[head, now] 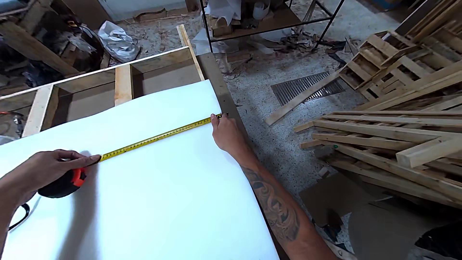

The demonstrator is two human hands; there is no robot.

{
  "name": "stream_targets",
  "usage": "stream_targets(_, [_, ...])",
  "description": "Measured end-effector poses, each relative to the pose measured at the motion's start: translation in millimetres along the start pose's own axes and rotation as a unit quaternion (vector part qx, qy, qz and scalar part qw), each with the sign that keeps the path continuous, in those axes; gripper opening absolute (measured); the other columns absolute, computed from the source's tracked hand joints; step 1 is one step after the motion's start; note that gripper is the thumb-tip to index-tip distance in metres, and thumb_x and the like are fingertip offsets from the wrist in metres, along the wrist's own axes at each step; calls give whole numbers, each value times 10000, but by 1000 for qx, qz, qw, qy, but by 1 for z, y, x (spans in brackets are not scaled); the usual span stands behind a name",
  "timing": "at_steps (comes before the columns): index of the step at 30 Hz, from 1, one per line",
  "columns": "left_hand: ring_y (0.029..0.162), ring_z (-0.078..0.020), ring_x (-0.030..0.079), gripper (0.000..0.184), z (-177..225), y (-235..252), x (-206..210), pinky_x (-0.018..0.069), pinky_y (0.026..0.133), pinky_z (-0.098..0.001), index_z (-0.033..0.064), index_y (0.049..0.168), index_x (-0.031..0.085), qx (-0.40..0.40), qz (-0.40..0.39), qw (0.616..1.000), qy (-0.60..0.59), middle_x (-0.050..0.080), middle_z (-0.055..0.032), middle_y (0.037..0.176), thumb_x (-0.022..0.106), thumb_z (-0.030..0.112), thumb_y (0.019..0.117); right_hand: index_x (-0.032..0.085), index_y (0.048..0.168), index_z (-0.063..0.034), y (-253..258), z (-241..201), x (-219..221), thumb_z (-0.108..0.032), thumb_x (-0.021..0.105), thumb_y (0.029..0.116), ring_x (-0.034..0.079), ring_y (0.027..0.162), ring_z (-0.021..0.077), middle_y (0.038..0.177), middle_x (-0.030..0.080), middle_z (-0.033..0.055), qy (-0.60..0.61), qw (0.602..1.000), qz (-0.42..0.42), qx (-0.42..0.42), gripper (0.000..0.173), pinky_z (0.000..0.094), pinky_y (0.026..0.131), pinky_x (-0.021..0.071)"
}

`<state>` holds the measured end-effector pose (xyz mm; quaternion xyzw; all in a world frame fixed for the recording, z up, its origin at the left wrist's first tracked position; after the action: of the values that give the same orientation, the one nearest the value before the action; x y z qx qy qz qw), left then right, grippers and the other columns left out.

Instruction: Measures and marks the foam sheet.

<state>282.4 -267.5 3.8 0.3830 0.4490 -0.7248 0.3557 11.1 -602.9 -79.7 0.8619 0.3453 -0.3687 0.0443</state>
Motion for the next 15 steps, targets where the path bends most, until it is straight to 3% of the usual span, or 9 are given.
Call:
stream_targets(4, [897, -307, 619, 353, -1, -1, 3, 497, 844, -541, -48, 1069, 681, -4, 2, 1000, -16, 669, -230, 982, 703, 296, 993, 616, 1179, -4, 1, 1, -1, -515, 295, 1106, 708, 917, 301, 935, 674, 161, 11, 1000, -11, 10, 608, 494, 776, 584])
stream_targets(7, [822, -249, 610, 317, -2, -1, 5, 502, 785, -488, -34, 1002, 695, 5, 13, 1000, -29, 669, -182, 907, 708, 283, 991, 616, 1148, -18, 1, 2, -1, -516, 304, 1105, 706, 887, 296, 905, 665, 153, 18, 1000, -4, 14, 589, 487, 746, 584])
stream_targets(10, [811, -263, 623, 316, -5, 3, 6, 513, 783, -509, -42, 996, 703, 11, 14, 999, -32, 679, -192, 893, 714, 274, 988, 608, 1141, -16, 2, 3, -1, -518, 307, 1104, 702, 888, 305, 911, 660, 158, 29, 999, -12, 14, 586, 502, 743, 582])
stream_targets(15, [763, -227, 610, 264, -18, 16, 5, 507, 737, -460, -11, 926, 709, 31, 12, 998, -47, 673, -153, 834, 730, 248, 973, 605, 1213, -8, 3, 4, -1, -517, 308, 1104, 698, 915, 312, 935, 666, 165, 45, 999, -9, 11, 599, 507, 776, 577])
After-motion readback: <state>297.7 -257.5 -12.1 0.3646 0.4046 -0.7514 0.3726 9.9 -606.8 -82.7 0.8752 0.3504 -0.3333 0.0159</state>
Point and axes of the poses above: each hand's wrist, its own y-axis towards the middle knuckle, its own x-axis out of the palm, z = x × y, the point moved 7 cm from there along y, towards the middle knuckle
